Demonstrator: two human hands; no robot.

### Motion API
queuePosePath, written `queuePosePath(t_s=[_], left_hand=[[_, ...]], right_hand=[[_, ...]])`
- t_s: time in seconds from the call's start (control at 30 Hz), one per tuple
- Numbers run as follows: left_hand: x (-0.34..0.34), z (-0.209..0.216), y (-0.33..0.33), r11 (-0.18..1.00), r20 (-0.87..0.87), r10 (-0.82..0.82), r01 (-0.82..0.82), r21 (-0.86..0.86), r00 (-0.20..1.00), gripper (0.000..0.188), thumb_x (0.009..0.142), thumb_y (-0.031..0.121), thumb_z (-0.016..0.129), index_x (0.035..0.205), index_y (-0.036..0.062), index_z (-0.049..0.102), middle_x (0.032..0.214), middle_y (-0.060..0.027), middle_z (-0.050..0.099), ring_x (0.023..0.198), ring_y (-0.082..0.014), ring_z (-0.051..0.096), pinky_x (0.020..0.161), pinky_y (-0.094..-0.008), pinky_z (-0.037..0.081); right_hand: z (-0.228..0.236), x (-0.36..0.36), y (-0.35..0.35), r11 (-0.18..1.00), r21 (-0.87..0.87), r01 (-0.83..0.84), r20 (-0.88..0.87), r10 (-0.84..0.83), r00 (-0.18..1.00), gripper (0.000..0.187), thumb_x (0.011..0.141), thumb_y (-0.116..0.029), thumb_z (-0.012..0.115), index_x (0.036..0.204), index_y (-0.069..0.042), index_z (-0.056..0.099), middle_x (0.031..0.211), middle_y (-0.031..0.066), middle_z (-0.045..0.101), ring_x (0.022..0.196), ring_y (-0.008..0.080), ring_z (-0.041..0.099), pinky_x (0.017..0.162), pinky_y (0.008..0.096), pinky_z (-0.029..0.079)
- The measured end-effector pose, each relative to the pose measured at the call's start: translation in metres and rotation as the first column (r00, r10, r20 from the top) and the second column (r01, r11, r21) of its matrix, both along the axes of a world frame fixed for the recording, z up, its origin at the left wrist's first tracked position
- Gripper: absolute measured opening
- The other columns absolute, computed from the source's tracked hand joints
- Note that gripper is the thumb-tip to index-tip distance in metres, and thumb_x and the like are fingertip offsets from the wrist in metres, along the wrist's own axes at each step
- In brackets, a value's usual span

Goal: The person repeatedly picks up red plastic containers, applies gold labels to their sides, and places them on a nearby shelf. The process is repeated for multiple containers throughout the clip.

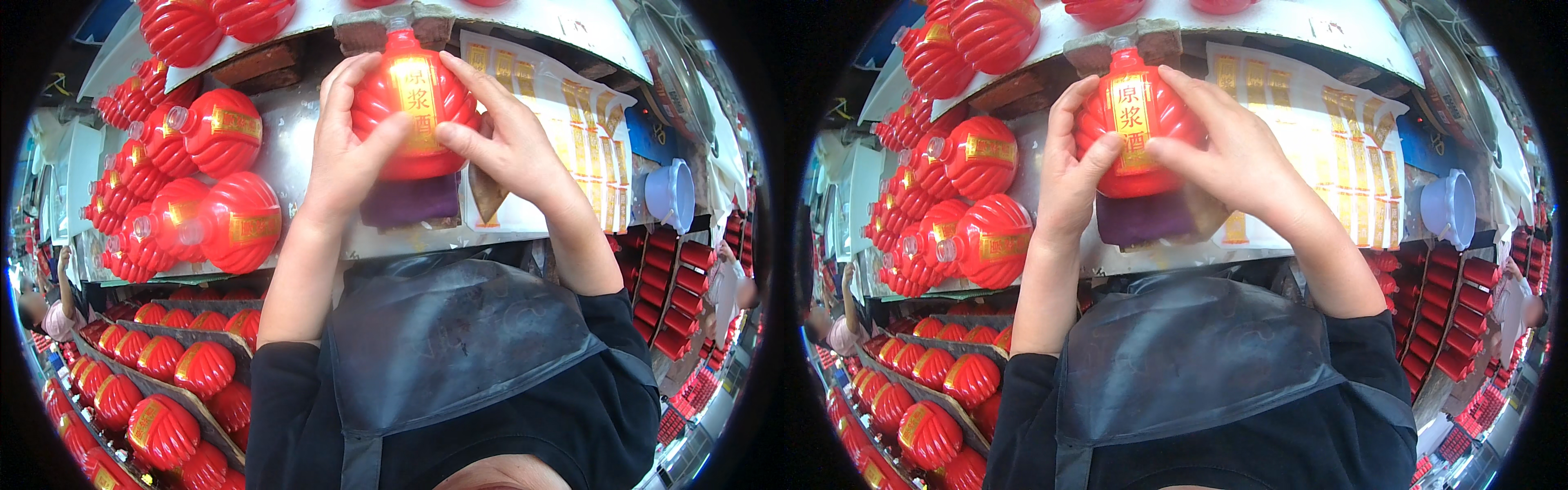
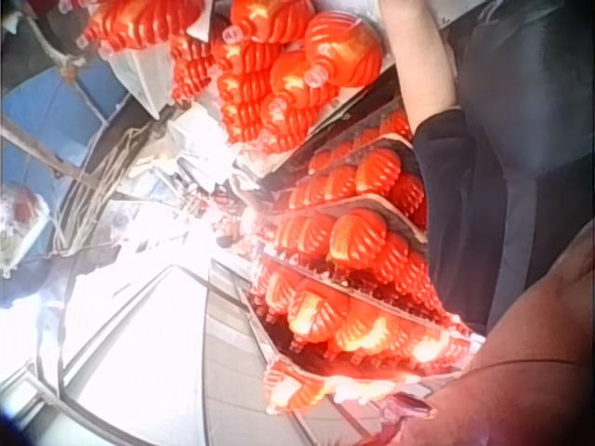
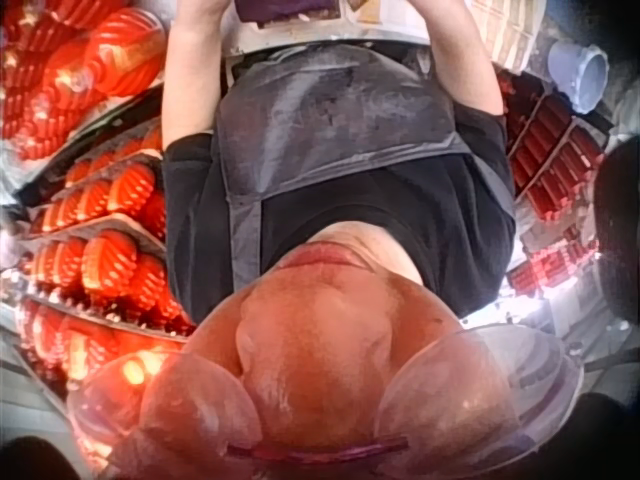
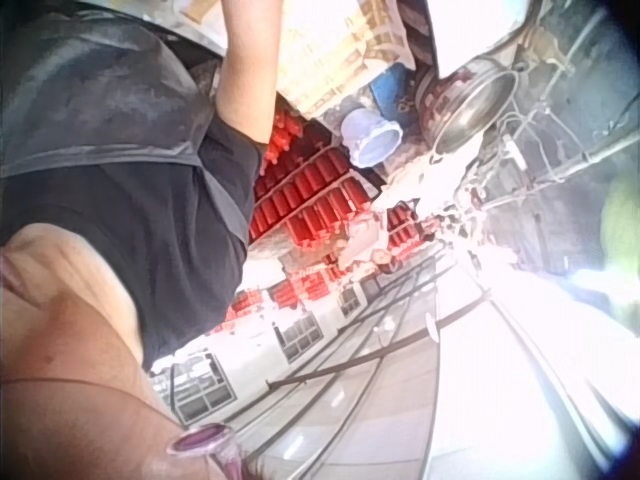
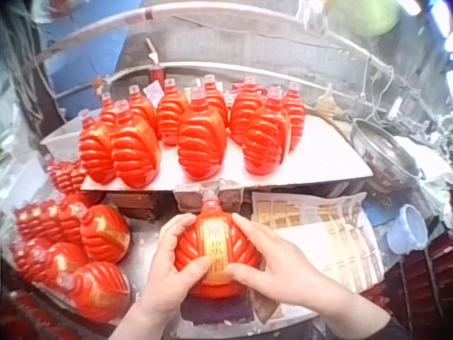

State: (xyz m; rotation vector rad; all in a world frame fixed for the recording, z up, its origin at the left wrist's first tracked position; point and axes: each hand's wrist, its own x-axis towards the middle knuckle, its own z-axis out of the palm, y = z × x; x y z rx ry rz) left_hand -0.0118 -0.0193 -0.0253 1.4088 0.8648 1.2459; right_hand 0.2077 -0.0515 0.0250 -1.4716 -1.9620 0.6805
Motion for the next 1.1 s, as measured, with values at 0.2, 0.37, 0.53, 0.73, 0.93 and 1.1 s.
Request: queuePosePath(t_s=[0.2,0.37,0.53,0.73,0.93,1.1], left_hand=[[-0.007,-0.002,0.001,0.998,-0.028,-0.050,0.051,0.035,0.998,0.080,0.081,0.023,0.082,0.151,0.0035,0.047,0.152,-0.0160,0.043,0.144,-0.0287,0.043,0.121,-0.0404,0.036],[-0.010,-0.003,0.003,0.979,-0.227,-0.015,0.061,0.195,0.974,0.088,0.075,0.024,0.085,0.151,0.0049,0.046,0.154,-0.0183,0.041,0.145,-0.0324,0.043,0.121,-0.0430,0.036],[-0.012,-0.001,0.004,0.962,-0.338,0.022,0.073,0.264,0.941,0.090,0.073,0.024,0.084,0.152,0.0053,0.046,0.156,-0.0196,0.039,0.147,-0.0352,0.041,0.121,-0.0449,0.037],[-0.015,0.008,0.009,0.976,-0.326,-0.003,0.075,0.207,0.945,0.087,0.080,0.032,0.078,0.157,0.0093,0.044,0.155,-0.0210,0.040,0.147,-0.0380,0.041,0.121,-0.0459,0.036],[-0.010,0.017,0.016,0.947,-0.472,0.021,0.134,0.292,0.881,0.074,0.085,0.033,0.075,0.153,0.0130,0.052,0.151,-0.0230,0.043,0.142,-0.0406,0.044,0.119,-0.0476,0.036],[-0.008,0.019,0.015,0.934,-0.535,0.058,0.143,0.327,0.843,0.070,0.086,0.034,0.075,0.150,0.0135,0.055,0.148,-0.0233,0.047,0.138,-0.0421,0.046,0.117,-0.0489,0.037]], right_hand=[[0.002,0.009,0.002,0.963,-0.264,-0.061,-0.325,-0.029,0.945,0.065,0.102,-0.033,0.067,0.160,-0.013,0.045,0.137,0.0152,0.063,0.104,0.0153,0.066,0.089,0.0308,0.055],[-0.002,0.004,-0.001,0.998,-0.058,-0.028,-0.121,0.021,0.992,0.075,0.095,-0.031,0.076,0.161,-0.013,0.044,0.143,0.0177,0.059,0.099,0.0153,0.066,0.086,0.0301,0.055],[0.000,0.001,-0.002,1.000,-0.013,-0.005,-0.044,0.005,0.999,0.084,0.088,-0.032,0.082,0.160,-0.011,0.044,0.148,0.0229,0.055,0.118,0.0249,0.064,0.094,0.0339,0.055],[0.013,0.004,0.006,0.998,-0.030,0.060,-0.095,-0.063,0.993,0.078,0.091,-0.032,0.078,0.159,-0.014,0.047,0.148,0.0177,0.057,0.069,0.0088,0.055,0.069,0.0258,0.052],[0.017,0.002,0.014,0.998,0.036,-0.050,-0.077,0.052,0.996,0.064,0.090,-0.025,0.078,0.150,-0.015,0.059,0.148,0.0158,0.058,0.072,0.0095,0.056,0.068,0.0249,0.050],[0.014,-0.001,0.016,0.997,0.049,-0.052,0.006,0.052,0.999,0.063,0.088,-0.024,0.080,0.147,-0.015,0.062,0.149,0.0171,0.058,0.103,0.0199,0.067,0.080,0.0303,0.056]])
